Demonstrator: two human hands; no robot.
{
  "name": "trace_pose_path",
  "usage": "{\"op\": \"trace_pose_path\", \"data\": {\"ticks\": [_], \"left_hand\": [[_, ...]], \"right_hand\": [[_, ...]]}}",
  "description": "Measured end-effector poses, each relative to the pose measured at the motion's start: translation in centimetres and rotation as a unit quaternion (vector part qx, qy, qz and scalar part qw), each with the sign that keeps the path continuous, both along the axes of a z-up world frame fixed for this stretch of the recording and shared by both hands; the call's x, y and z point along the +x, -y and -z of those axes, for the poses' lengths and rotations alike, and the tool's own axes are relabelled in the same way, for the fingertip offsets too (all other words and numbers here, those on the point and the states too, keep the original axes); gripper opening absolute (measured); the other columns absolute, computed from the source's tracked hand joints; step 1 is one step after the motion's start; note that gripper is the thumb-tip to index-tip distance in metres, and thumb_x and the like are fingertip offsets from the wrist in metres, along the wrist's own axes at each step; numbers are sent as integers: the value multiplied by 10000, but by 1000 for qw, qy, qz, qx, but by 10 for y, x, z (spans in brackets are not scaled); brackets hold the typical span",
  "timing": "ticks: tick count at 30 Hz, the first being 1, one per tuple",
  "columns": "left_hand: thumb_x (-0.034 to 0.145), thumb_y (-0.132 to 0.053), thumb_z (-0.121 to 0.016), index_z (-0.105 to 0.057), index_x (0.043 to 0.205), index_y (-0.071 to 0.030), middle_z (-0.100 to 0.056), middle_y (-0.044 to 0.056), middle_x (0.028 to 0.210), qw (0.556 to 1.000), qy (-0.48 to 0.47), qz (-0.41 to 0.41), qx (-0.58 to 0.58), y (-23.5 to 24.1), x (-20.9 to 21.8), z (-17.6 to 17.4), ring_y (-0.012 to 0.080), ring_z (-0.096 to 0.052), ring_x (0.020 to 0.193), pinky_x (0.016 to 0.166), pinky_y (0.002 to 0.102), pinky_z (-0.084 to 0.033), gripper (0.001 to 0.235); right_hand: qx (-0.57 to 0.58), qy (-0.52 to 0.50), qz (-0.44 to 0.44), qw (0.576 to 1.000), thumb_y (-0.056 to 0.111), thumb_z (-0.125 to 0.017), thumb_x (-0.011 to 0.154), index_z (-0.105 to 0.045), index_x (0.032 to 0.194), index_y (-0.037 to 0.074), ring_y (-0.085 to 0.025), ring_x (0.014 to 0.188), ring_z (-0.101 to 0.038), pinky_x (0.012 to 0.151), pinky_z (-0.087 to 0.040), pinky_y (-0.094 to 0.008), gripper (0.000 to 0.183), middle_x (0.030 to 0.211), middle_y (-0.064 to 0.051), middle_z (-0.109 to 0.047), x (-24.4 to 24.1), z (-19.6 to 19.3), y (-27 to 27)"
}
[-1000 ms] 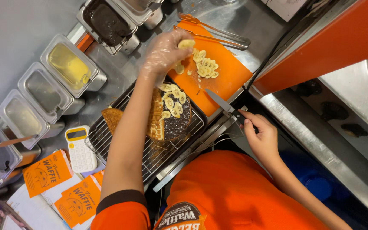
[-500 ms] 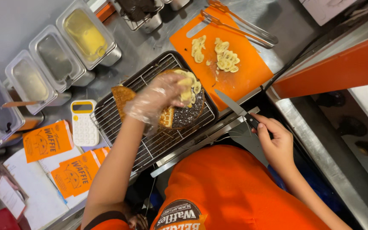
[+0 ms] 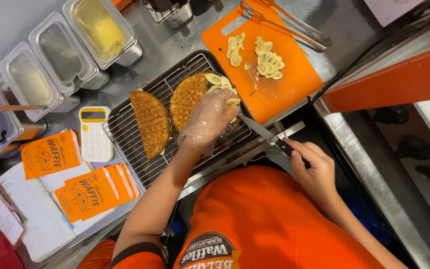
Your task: The person spreads chocolate sauce on two waffles and then places sliced bananas on top of the sauce. The waffles are on a wire rack, and the bananas are taken from a cutting board.
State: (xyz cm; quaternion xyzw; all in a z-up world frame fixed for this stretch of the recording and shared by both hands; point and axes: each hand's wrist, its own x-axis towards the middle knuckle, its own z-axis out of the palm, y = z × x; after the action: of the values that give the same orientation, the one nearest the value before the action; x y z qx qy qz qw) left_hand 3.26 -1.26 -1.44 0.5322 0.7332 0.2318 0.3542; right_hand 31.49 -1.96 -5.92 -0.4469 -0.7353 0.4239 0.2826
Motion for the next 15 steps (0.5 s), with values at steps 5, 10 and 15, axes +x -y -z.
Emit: {"op": "trace_pose_path", "data": {"ticks": [5, 10, 15], "left_hand": [[957, -310, -590, -714, 1075, -27, -687, 225, 1010, 998, -9, -4, -54, -8, -1, -11, 375, -678, 988, 903, 454, -511, 331], [961, -265, -563, -717, 1087, -26, -699, 225, 1043, 1000, -16, -21, -15, -2, -3, -12, 365, -675, 1002, 904, 446, -508, 311], [1031, -257, -520, -689, 1186, -29, -692, 207, 1141, 996, -13, -33, 76, 9, -13, -18, 323, -667, 1065, 949, 430, -502, 324]], "right_hand": [[56, 1, -15, 998, -34, -641, 925, -728, 1196, 4, -136, 685, -613, 613, -486, -254, 287, 814, -71, -656, -13, 2, 1], [99, -9, -45, 994, -53, -650, 904, -700, 1225, -26, -190, 767, -635, 711, -524, -284, 326, 887, -110, -640, -19, 3, 0], [103, 5, -56, 993, -59, -657, 886, -703, 1230, -24, -196, 784, -648, 726, -535, -283, 349, 911, -109, -646, -16, 2, 0]]}}
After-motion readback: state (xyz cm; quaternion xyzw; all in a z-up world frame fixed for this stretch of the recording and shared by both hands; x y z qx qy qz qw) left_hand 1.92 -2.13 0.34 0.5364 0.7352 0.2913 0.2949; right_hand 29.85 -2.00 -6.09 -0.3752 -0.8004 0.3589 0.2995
